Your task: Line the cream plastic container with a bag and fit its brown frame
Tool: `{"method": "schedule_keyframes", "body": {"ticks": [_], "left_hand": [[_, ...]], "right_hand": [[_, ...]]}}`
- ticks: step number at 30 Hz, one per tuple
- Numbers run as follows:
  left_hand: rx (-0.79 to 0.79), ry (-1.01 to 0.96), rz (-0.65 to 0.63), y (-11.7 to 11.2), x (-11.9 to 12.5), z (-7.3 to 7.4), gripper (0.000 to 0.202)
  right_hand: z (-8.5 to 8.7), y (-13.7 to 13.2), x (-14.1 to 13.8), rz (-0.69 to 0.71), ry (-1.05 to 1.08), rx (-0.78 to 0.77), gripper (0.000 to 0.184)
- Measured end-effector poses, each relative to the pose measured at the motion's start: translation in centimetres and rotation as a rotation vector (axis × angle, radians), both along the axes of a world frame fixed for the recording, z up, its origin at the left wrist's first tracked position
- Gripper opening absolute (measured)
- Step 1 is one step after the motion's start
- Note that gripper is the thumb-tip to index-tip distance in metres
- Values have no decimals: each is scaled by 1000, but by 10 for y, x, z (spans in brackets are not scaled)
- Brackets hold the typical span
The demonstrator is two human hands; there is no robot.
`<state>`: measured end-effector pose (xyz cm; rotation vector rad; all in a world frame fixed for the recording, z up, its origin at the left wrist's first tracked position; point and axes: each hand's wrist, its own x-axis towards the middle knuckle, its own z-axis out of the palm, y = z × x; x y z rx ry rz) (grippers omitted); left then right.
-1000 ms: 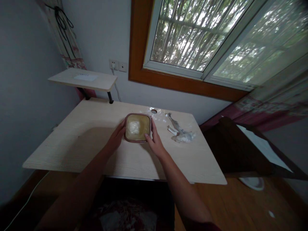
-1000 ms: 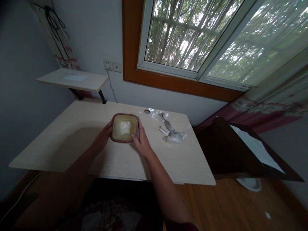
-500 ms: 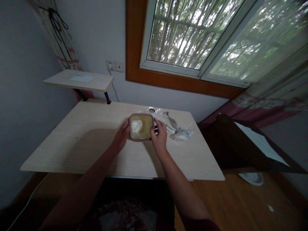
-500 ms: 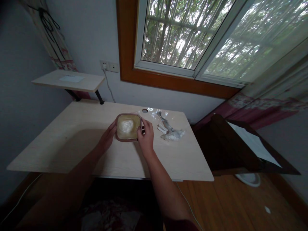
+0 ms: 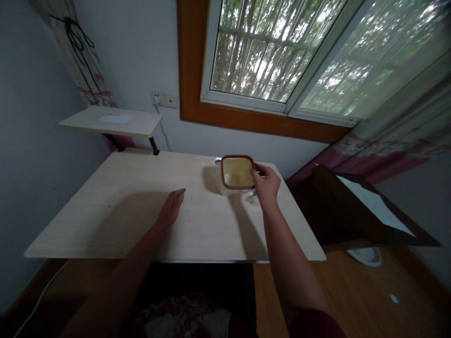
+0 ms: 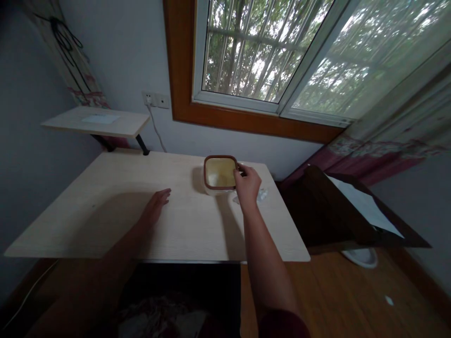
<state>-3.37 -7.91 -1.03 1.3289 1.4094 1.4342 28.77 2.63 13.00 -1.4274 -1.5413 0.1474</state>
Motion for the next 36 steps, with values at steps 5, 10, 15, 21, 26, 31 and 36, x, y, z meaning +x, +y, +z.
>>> {"method": "schedule_keyframes", "body": {"ticks": [5,10,15,21,26,31,36], "left_hand": [[4,-59,7,-8,-3,-3,37],[-9,-54,11,-8,-2,-1,34],[-11,-43,2,-6,-4,-4,34],[-24,13,-14,-7,-5,-2,33],[-21,66,-23,-6,-7,-4,32],[-27,155,-15,-4,-10,-7,30],[-40,145,-2,-6,-10,-4,30]], "right_hand": [[11,31,41,-87,38,-113,38],[10,41,61,-94,-26,-203,38],[4,39,68,-95,-76,-253,37],[-7,43,89,-119,-157,-260,37],[-11,44,109,-144,-162,-250,40],[-12,42,116,-155,-170,-286,40],[-13,39,109,-151,-105,-268,39]]}}
